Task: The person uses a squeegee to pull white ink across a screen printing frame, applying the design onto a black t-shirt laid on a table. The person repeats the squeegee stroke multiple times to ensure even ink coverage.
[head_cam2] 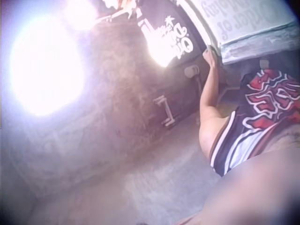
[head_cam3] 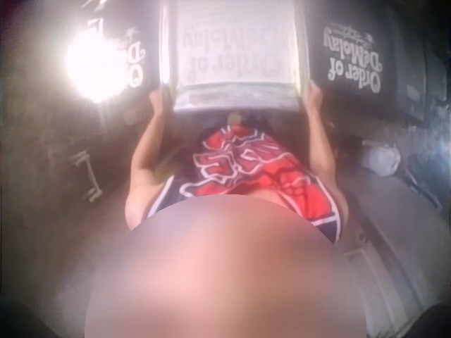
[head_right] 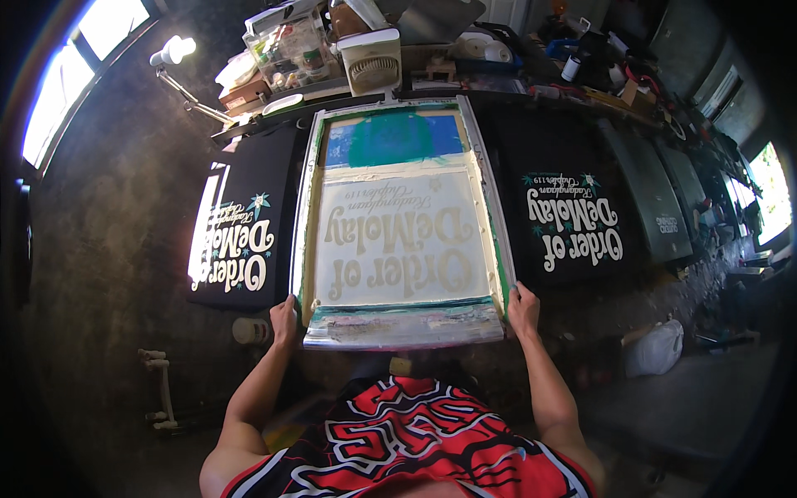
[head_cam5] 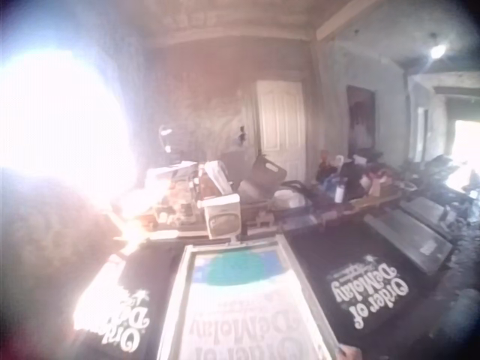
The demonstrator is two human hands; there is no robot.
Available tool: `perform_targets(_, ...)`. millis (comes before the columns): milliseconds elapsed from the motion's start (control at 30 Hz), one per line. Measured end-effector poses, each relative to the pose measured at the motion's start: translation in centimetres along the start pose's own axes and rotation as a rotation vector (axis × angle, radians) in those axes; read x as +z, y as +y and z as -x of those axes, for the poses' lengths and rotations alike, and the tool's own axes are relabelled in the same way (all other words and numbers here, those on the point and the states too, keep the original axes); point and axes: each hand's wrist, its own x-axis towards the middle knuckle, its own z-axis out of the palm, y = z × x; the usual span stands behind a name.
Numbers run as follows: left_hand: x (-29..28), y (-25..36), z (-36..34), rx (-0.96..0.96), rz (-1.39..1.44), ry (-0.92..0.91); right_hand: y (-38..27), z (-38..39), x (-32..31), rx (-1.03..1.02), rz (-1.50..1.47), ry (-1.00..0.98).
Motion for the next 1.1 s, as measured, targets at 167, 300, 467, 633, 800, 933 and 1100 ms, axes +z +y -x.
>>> perform_targets(167, 0.9, 0.6, -0.7, -0.027, -0.017, 0.015, 1.1, -1.6, 0.8, 0.024, -0.014, -0.038)
perform_targets(300, 0.9, 1.6, -2.1, -0.033, -0.117, -0.026, 1.4, -2.9, 2.2, 0.024, -0.078, -0.022)
perform_targets(467, 1.5, 3.0, -4.2, -0.023, -0.187, -0.097, 1.9, -5.0, 3.0, 0.088, -0.06, -0.094)
perform_targets(633, 2.2, 3.5, -6.3, -0.021, -0.207, -0.123, 1.8, -7.5, 4.8, 0.106, -0.031, -0.102)
perform_targets(800, 3.5, 3.1, -7.9, -0.023, -0.229, -0.116, 1.9, -9.0, 6.4, 0.132, 0.032, -0.101)
perform_targets(933, 4.3, 2.7, -8.4, -0.045, -0.278, -0.133, 2.1, -9.4, 7.1, 0.188, 0.039, -0.147)
perform_targets(1100, 4.4, 2.7, -7.6, 0.013, -0.397, -0.085, 2.4, -9.5, 7.4, 0.115, 0.01, -0.094)
